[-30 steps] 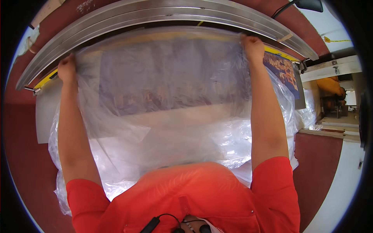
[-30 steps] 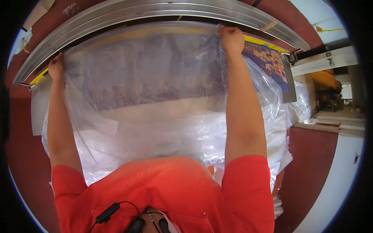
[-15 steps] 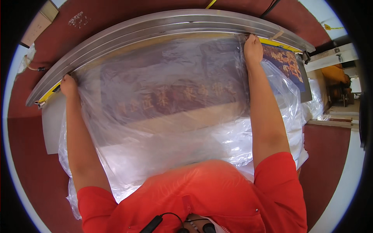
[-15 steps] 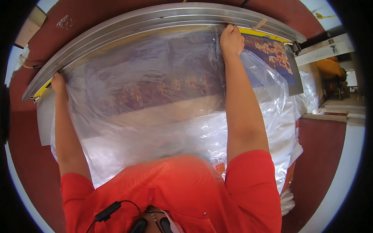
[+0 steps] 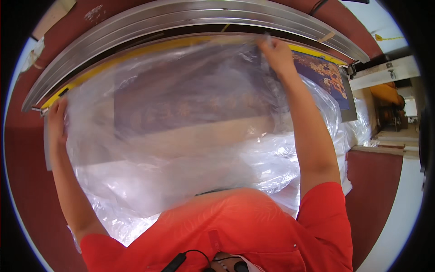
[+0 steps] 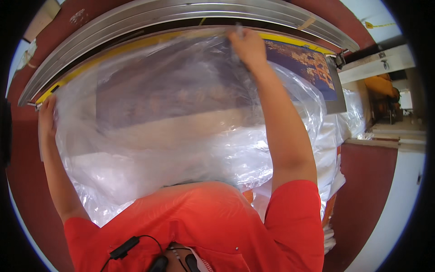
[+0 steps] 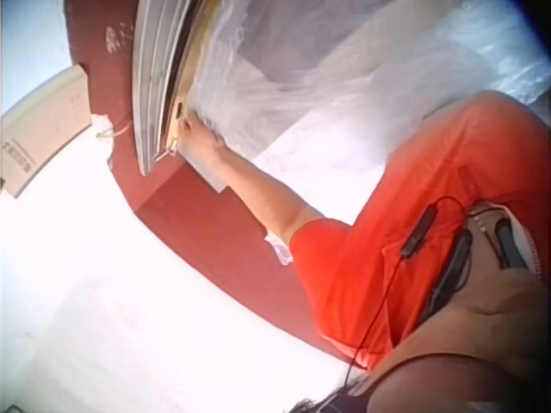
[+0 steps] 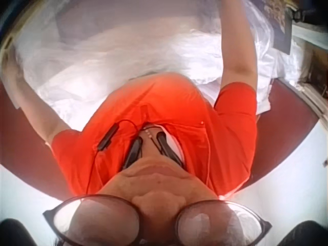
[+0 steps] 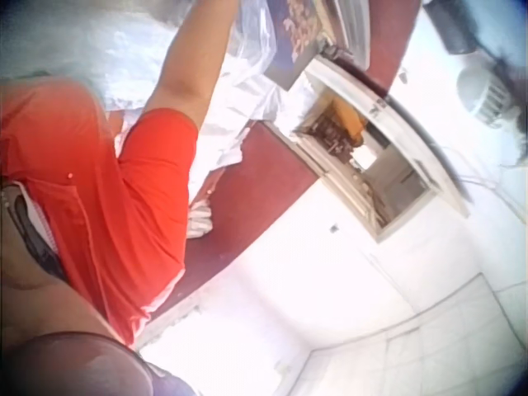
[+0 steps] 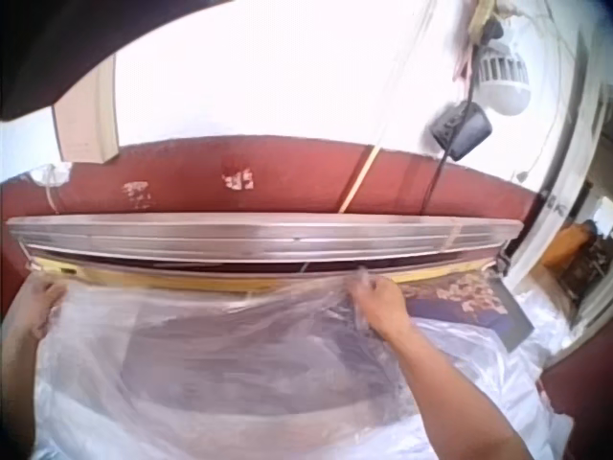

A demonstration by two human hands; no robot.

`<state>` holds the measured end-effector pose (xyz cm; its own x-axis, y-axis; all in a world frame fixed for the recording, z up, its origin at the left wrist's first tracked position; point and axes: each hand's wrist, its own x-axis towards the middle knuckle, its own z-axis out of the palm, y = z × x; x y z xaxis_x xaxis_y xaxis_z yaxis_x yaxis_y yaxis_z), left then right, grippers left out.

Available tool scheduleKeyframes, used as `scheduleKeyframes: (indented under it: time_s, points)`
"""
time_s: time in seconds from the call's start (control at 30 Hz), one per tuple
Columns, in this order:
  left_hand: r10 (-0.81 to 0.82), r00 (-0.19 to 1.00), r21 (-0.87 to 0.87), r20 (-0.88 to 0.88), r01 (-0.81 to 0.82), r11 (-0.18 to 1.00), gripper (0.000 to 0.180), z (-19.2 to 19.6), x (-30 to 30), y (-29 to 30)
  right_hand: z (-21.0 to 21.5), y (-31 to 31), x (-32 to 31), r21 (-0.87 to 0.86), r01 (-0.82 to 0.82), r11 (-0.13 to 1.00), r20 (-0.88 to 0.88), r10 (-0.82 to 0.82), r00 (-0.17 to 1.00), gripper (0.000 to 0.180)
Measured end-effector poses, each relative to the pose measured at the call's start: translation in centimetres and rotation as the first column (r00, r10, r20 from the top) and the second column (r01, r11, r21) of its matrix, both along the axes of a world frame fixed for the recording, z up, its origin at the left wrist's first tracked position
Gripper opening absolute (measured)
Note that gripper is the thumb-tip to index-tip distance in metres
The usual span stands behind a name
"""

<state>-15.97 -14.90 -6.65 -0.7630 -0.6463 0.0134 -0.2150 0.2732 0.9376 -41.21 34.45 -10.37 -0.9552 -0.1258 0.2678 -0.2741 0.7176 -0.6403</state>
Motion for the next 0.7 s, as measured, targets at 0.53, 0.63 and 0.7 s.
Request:
scheduleKeyframes:
  time_s: [0.53, 0.63, 0.7]
  points:
    - [-0.542, 0.840, -0.481, 0.025, 0.485, 0.730, 0.019, 1.9, 3.5, 21.8, 6.1, -10.1, 20.7, -0.178, -0.635, 0.751, 0.231, 0.659, 0.715, 0.023]
    - [-0.582, 0.813, -0.376, 0.024, 0.547, 0.748, 0.014, 3.3, 1.5, 24.8, 8.8, -6.7, 21.7, 0.109, -0.495, 0.862, 0.151, 0.478, 0.866, 0.021]
    - [-0.606, 0.795, -0.326, 0.010, 0.576, 0.750, 0.013, 3.7, 1.2, 26.3, 9.0, -4.5, 22.1, 0.110, -0.454, 0.884, 0.178, 0.432, 0.884, 0.019]
